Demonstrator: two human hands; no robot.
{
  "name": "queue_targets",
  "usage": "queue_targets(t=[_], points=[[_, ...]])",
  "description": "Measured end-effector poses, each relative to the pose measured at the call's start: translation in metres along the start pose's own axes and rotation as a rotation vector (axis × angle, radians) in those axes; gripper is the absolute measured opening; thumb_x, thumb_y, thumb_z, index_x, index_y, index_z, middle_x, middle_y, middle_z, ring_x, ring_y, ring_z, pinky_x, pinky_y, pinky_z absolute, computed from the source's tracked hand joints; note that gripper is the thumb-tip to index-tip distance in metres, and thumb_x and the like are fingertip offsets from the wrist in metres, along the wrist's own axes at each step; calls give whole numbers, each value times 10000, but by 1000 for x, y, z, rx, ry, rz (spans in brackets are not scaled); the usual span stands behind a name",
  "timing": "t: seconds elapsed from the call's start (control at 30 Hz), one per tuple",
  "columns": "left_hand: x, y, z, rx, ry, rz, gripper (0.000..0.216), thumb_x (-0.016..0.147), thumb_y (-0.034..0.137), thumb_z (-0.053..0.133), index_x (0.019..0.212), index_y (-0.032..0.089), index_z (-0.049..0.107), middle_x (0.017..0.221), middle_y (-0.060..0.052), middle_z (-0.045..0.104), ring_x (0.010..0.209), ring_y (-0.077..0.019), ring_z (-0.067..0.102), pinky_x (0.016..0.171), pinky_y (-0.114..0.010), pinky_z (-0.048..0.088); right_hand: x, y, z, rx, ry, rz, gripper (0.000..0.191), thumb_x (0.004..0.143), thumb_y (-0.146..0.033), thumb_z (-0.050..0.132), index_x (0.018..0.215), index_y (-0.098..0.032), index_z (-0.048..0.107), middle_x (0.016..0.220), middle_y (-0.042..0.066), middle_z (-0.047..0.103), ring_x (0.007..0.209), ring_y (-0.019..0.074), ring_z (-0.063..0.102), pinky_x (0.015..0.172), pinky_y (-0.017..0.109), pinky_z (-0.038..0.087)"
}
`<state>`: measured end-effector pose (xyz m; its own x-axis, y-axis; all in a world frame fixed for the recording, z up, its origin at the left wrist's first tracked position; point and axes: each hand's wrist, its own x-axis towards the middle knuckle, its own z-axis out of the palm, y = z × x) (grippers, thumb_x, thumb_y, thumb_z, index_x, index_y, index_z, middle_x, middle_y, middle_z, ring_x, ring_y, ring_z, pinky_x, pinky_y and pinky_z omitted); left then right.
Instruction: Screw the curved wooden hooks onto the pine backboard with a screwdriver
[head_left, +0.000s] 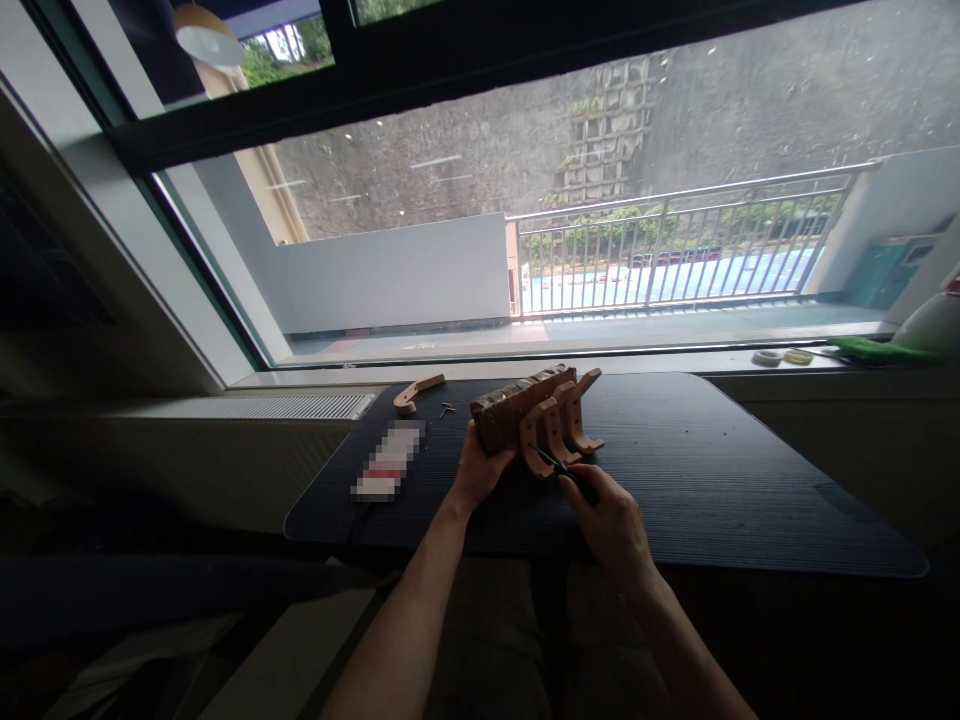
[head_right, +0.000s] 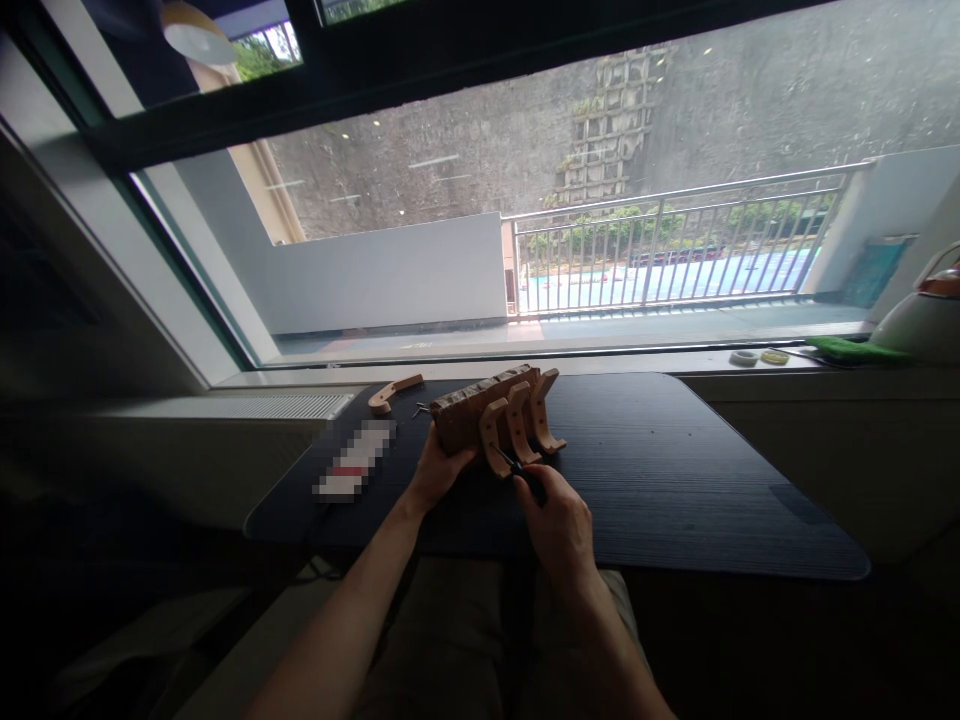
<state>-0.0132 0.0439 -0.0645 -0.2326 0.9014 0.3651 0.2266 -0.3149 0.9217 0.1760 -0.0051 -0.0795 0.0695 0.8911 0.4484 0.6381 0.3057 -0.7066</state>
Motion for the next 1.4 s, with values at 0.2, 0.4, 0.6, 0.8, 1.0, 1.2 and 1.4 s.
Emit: queue_targets(t=[0.2, 0.4, 0.6, 0.8, 1.0, 1.2, 1.4], points=[[1, -5, 0, -8, -1, 10, 534, 615, 213, 737, 1089, 184, 491, 916, -10, 639, 835, -169, 605, 761, -298, 487, 1, -3, -1, -15, -19, -22, 359, 870, -462, 434, 1011, -211, 650, 1016, 63, 679, 919, 223, 627, 752, 309, 455], [2, -10, 0, -40, -26, 32, 561, 619, 227, 739, 1117, 192, 481, 961, -25, 638, 881, -181, 600, 788, -311, 479, 0, -10, -3, -93, -35, 54, 353, 809, -364, 480, 1125, -237, 572, 978, 63, 683, 835, 258, 642, 674, 341, 446], [2, -11, -1, -31, -10, 26, 558, 612, 239, 742, 1111, 203, 493, 939, -12, 635, 865, -181, 596, 782, -310, 472, 0, -8, -2, -70, -7, 89, 296, 786, -341, 476, 1040, -208, 547, 963, 69, 676, 823, 243, 639, 686, 332, 442], [2, -7, -2, 8, -3, 32, 531, 618, 237, 736, 1090, 195, 497, 935, -16, 634, 861, -182, 595, 783, -314, 472, -1, -1, 0, 3, -2, 35, 323, 820, -402, 461, 1050, -206, 578, 986, 62, 676, 863, 237, 633, 747, 343, 450], [1, -4, 0, -29, 23, 16, 534, 583, 215, 753, 1061, 193, 516, 903, -4, 637, 843, -178, 596, 769, -302, 478, -1, 2, -1, 28, -17, 29, 368, 843, -472, 454, 1043, -206, 612, 922, 66, 694, 810, 234, 645, 713, 334, 466], [1, -5, -1, -23, 7, 20, 530, 599, 229, 749, 1070, 191, 511, 920, -9, 639, 856, -178, 598, 776, -298, 475, 0, 2, -2, 35, -40, 40, 368, 866, -491, 432, 997, -220, 645, 860, 49, 705, 801, 225, 649, 679, 304, 470], [0, -5, -2, -14, -3, 16, 525, 616, 213, 733, 1085, 193, 498, 928, -13, 630, 859, -177, 594, 776, -304, 478, 2, -2, -3, 11, -51, 25, 371, 893, -444, 381, 1048, -229, 641, 1074, 45, 666, 984, 222, 609, 806, 314, 448]])
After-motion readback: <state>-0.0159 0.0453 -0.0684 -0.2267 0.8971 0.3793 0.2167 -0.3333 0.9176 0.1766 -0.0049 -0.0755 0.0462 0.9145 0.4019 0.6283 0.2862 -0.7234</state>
